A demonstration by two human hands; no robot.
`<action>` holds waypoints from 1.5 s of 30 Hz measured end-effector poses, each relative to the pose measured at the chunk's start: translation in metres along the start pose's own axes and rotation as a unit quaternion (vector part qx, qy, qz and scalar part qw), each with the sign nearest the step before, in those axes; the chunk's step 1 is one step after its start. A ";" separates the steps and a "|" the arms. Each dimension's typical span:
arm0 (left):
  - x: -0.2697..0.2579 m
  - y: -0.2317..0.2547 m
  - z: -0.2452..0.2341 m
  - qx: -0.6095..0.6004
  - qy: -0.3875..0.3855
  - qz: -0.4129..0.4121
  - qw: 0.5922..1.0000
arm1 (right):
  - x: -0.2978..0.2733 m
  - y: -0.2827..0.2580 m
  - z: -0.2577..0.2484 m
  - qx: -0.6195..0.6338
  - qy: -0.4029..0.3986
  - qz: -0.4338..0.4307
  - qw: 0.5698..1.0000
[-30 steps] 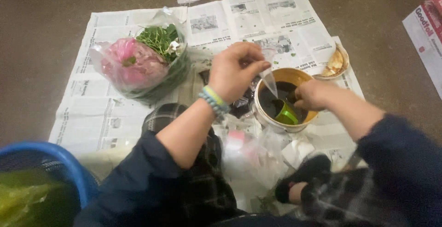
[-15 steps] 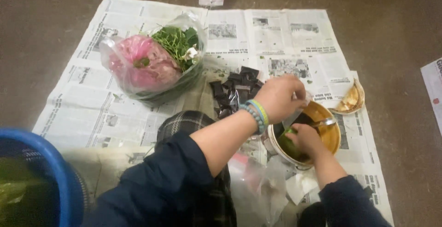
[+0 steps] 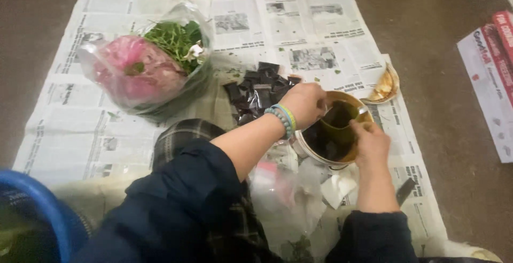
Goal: Packaging small dark food packets into plastic bags and pouring liquid into a bowl using a cup
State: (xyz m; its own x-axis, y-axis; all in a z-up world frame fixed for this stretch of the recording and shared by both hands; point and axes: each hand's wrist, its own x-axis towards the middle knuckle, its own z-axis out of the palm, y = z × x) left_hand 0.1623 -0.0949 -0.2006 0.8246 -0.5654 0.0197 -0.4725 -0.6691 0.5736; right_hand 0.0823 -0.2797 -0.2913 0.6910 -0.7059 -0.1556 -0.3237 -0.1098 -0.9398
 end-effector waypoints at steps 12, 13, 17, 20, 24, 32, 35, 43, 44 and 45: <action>-0.023 0.019 -0.003 -0.133 0.076 0.033 0.988 | -0.037 -0.122 -0.066 0.032 -0.052 -0.294 0.954; -0.024 0.022 -0.005 -0.133 0.076 0.034 0.988 | -0.039 -0.125 -0.067 0.032 -0.052 -0.294 0.954; -0.026 0.026 -0.009 -0.185 0.113 0.071 0.974 | -0.051 -0.138 -0.066 0.032 -0.062 -0.338 0.938; -0.025 0.026 -0.007 -0.200 0.137 0.095 0.965 | -0.059 -0.146 -0.064 -0.018 -0.055 -0.389 0.920; -0.023 0.026 -0.008 -0.189 0.149 0.108 0.965 | -0.068 -0.154 -0.061 -0.039 -0.066 -0.418 0.905; -0.028 0.030 -0.019 -0.190 0.118 0.081 0.971 | -0.072 -0.159 -0.058 -0.121 -0.020 -0.521 0.845; -0.028 0.031 -0.019 -0.191 0.106 0.072 0.973 | -0.072 -0.160 -0.059 -0.131 -0.012 -0.548 0.826; -0.026 0.029 -0.014 -0.172 0.116 0.070 0.976 | -0.072 -0.159 -0.060 -0.146 0.000 -0.549 0.823; -0.027 0.029 -0.015 -0.192 0.110 0.060 0.973 | -0.072 -0.159 -0.060 -0.135 -0.002 -0.541 0.830; -0.028 0.030 -0.016 -0.212 0.104 0.050 0.970 | -0.073 -0.159 -0.060 -0.125 -0.005 -0.533 0.837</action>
State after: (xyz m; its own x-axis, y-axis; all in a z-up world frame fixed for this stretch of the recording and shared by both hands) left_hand 0.1304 -0.0916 -0.1712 0.8469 -0.4780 0.2329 -0.4199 -0.3323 0.8446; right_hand 0.0450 -0.2526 -0.1128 0.6781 -0.1075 0.7270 0.3564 -0.8170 -0.4533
